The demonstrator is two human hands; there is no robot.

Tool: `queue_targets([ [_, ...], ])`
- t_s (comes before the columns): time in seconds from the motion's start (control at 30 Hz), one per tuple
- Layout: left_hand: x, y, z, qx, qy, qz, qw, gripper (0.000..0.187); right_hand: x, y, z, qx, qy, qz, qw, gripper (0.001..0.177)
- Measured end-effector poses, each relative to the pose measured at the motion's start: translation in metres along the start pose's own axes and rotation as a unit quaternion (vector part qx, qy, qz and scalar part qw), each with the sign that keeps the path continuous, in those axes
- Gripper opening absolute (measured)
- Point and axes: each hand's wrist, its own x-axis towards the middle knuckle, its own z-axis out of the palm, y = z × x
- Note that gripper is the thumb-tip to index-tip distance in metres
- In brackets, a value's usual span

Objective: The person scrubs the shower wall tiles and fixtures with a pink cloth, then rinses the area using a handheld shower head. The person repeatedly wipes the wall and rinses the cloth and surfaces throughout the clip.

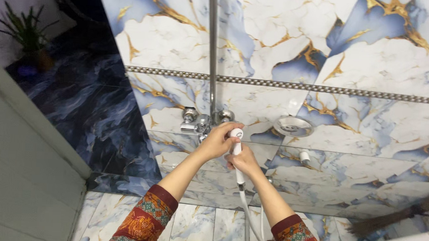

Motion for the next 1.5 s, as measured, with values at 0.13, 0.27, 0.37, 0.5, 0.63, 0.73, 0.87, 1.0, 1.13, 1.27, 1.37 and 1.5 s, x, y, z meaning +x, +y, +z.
queue_targets([
  [0.13, -0.002, 0.019, -0.033, 0.071, 0.091, 0.033, 0.993, 0.042, -0.013, -0.031, 0.035, -0.143, 0.191, -0.256, 0.937, 0.026],
  [0.27, 0.006, 0.045, -0.058, 0.098, 0.134, 0.006, 0.986, 0.043, -0.024, -0.074, 0.060, -0.141, 0.218, -0.321, 0.911, 0.030],
  [0.37, 0.017, 0.068, -0.074, 0.107, 0.163, 0.008, 0.981, 0.042, -0.017, -0.114, 0.057, -0.159, 0.188, -0.261, 0.933, 0.026],
  [0.5, 0.053, 0.104, -0.106, 0.021, 0.159, 0.036, 0.986, 0.048, 0.004, -0.171, 0.037, -0.164, 0.163, -0.273, 0.934, 0.029],
  [0.63, 0.111, 0.136, -0.147, 0.038, 0.160, 0.108, 0.980, 0.051, 0.043, -0.241, -0.013, -0.148, 0.247, -0.457, 0.841, 0.028],
  [0.73, 0.150, 0.149, -0.177, 0.186, 0.163, 0.108, 0.963, 0.056, 0.064, -0.292, -0.073, -0.166, 0.365, -0.440, 0.804, 0.036],
  [0.87, 0.204, 0.141, -0.207, 0.307, 0.187, 0.101, 0.928, 0.057, 0.075, -0.327, -0.132, 0.016, 0.325, -0.402, 0.856, 0.027],
  [1.0, 0.273, 0.116, -0.225, 0.375, 0.176, 0.088, 0.906, 0.057, 0.090, -0.348, -0.173, 0.071, 0.375, -0.366, 0.849, 0.026],
  [1.13, 0.329, 0.115, -0.234, 0.336, 0.233, 0.068, 0.910, 0.047, 0.106, -0.362, -0.218, 0.128, 0.415, -0.364, 0.824, 0.028],
  [1.27, 0.351, 0.120, -0.232, 0.281, 0.274, 0.089, 0.915, 0.035, 0.120, -0.347, -0.258, 0.213, 0.375, -0.345, 0.834, 0.031],
  [1.37, 0.357, 0.123, -0.232, 0.263, 0.264, -0.012, 0.928, 0.038, 0.129, -0.339, -0.282, 0.266, 0.345, -0.354, 0.827, 0.029],
  [1.5, 0.361, 0.119, -0.232, 0.259, 0.267, 0.011, 0.928, 0.040, 0.137, -0.325, -0.304, 0.283, 0.344, -0.360, 0.820, 0.026],
])
